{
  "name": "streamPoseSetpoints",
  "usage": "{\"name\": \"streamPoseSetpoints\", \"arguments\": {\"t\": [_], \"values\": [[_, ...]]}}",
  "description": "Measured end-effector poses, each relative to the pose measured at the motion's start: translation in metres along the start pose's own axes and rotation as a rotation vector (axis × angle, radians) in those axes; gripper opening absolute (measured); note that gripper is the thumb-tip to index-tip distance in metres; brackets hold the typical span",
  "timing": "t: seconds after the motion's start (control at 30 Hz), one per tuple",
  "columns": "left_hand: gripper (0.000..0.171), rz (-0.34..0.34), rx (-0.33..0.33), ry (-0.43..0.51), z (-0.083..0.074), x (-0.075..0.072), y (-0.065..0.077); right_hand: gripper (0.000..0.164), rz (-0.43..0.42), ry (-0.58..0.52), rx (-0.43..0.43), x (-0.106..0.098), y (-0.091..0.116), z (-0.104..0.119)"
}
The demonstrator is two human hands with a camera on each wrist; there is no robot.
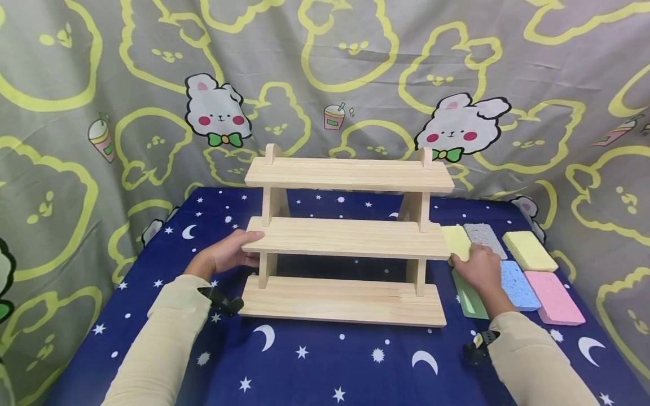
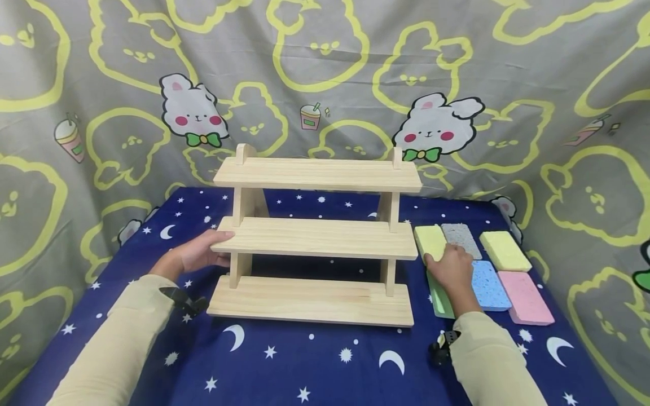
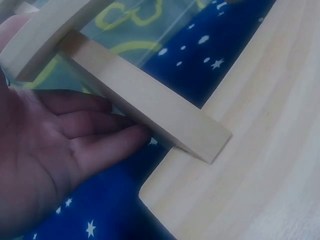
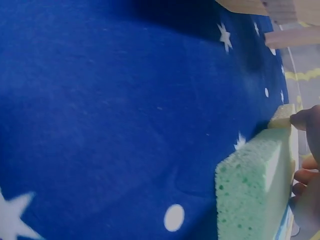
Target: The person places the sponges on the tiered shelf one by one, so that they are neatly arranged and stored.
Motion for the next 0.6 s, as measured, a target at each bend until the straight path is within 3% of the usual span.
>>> {"name": "streamPoseSetpoints", "arguments": {"t": [0.13, 0.6], "values": [[0.063, 0.003, 0.005, -0.010, 0.000, 0.000, 0.000, 0.033, -0.012, 0.019, 0.006, 0.003, 0.004, 0.005], [0.064, 0.006, 0.006, -0.017, -0.001, 0.000, 0.001, 0.052, 0.019, 0.067, 0.051, 0.014, 0.013, 0.016]]}}
Point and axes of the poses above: each hand's wrist, its own y-axis away from the middle knuckle, its own x-axis out of the palm, z = x × y, the point moved 1 cm from there along -y, towards the middle knuckle, and after that the axes turned 15 degrees about -z, right-handed, at the moved point
